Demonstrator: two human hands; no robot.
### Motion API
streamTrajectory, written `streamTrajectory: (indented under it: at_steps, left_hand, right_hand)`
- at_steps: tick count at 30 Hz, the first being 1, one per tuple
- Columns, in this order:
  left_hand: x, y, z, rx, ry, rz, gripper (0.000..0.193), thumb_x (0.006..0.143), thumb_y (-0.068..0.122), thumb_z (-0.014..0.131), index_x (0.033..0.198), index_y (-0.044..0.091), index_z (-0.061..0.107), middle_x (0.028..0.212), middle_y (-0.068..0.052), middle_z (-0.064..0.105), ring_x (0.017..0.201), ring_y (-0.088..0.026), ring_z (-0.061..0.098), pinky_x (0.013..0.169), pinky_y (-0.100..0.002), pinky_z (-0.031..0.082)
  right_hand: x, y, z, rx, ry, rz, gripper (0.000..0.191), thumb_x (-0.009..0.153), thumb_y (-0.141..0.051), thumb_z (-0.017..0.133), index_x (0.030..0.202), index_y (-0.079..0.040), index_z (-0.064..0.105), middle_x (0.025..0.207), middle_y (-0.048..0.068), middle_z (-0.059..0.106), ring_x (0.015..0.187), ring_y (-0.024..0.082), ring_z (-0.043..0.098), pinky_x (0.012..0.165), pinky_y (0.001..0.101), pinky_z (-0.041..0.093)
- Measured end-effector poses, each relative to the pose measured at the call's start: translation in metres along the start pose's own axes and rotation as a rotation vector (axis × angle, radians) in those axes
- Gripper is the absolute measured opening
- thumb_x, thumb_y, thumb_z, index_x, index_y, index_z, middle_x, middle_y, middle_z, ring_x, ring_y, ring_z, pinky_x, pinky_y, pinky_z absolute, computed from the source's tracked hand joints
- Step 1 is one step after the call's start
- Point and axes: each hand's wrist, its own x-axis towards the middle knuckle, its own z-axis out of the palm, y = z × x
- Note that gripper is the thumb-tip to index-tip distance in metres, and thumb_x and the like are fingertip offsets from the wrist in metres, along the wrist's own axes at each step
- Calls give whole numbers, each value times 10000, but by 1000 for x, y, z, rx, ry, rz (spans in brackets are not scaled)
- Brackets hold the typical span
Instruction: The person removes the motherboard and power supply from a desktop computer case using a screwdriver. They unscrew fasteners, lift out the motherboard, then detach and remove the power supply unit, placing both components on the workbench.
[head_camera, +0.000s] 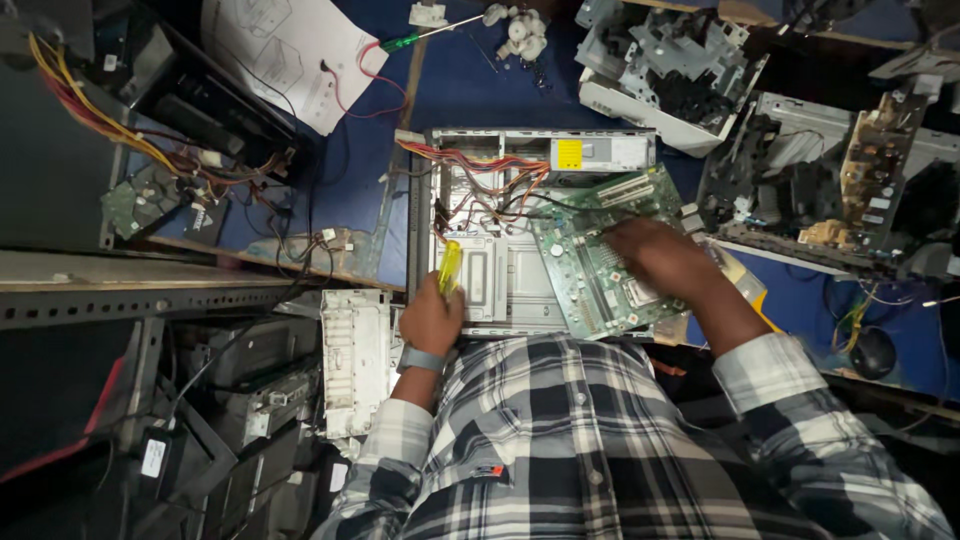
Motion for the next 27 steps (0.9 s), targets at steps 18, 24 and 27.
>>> streamTrajectory:
  at_steps: [18,24,27]
  left_hand:
    - [103,221,86,-32,-322,748,220,889,182,689,1105,150,715,1176,-116,696,1038,-340,698,836,-455,563]
    - [115,236,97,-196,-311,657,284,796,125,706,1079,123,722,1083,-155,710,990,-374,694,845,-470,558]
    - [123,222,89,-376,-145,683,299,823,89,707,1120,77,686,1100,-174,700,1006,-387,688,876,-457,562]
  right_hand:
    - [-32,-25,62,-29,396,286,507,823,16,619,1327,-25,643,1371,206,614,1318,403,553,1125,471,439]
    - [-37,-18,64,-43,408,294,516,828,13,608,1339,-59,624,1387,195,607,1328,394,547,1141,483,424]
    - [-36,-17,58,-36,379,296,521,825,-7,616,1344,-58,624,1382,200,610,1323,395,547,1118,489,419]
